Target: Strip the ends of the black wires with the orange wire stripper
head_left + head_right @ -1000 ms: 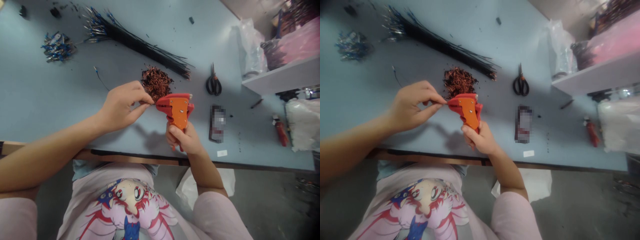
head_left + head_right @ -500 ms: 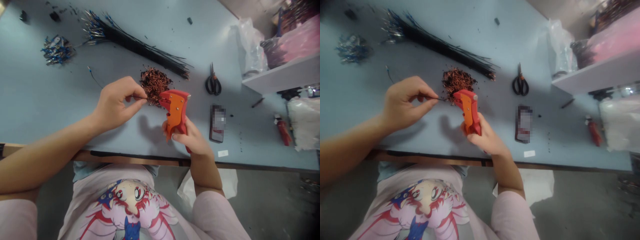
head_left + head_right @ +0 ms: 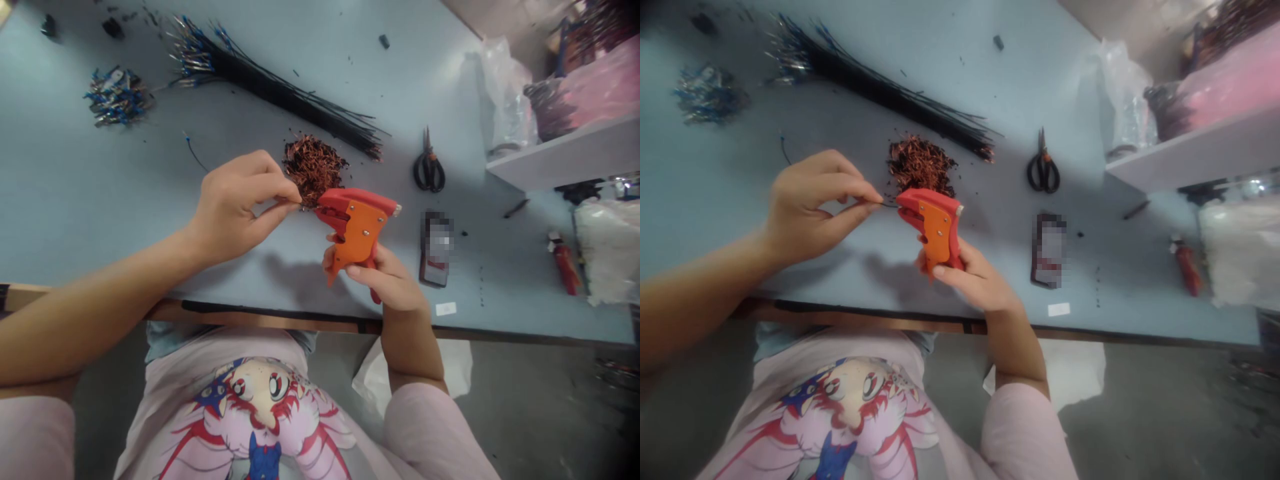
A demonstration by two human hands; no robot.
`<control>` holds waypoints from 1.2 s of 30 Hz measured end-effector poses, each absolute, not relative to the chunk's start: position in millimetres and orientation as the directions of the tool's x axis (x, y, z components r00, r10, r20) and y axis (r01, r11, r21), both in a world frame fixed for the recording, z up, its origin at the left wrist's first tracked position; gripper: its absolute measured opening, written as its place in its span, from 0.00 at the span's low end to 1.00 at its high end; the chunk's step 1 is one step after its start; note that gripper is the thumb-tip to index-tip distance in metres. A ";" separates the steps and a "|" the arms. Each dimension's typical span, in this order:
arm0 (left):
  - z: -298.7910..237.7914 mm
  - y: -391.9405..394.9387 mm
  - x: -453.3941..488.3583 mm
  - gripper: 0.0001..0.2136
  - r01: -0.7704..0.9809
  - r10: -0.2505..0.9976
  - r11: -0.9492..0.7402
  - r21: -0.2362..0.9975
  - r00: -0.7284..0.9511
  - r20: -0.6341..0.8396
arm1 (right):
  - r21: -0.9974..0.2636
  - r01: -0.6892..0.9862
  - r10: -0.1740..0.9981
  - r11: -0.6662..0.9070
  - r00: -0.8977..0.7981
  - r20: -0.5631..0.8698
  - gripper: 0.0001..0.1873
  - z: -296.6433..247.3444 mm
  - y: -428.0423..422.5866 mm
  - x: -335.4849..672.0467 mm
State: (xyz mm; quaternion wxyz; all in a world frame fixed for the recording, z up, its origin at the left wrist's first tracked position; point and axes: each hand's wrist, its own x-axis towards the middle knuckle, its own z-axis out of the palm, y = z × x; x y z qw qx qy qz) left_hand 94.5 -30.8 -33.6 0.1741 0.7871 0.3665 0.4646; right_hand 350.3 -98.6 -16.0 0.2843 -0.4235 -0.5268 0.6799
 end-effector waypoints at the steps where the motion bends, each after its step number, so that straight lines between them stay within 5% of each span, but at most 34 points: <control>1: -33.5 -31.3 94.8 0.03 0.419 0.746 -0.663 0.620 0.307 0.591 | -0.955 0.052 0.829 -0.294 -0.484 -0.281 0.17 -16.9 -99.3 350.0; 36: -31.8 -35.6 97.2 0.04 0.420 0.793 -0.606 0.675 0.386 0.472 | -0.938 0.102 0.813 -0.332 -0.474 -0.339 0.14 -19.1 -103.8 341.1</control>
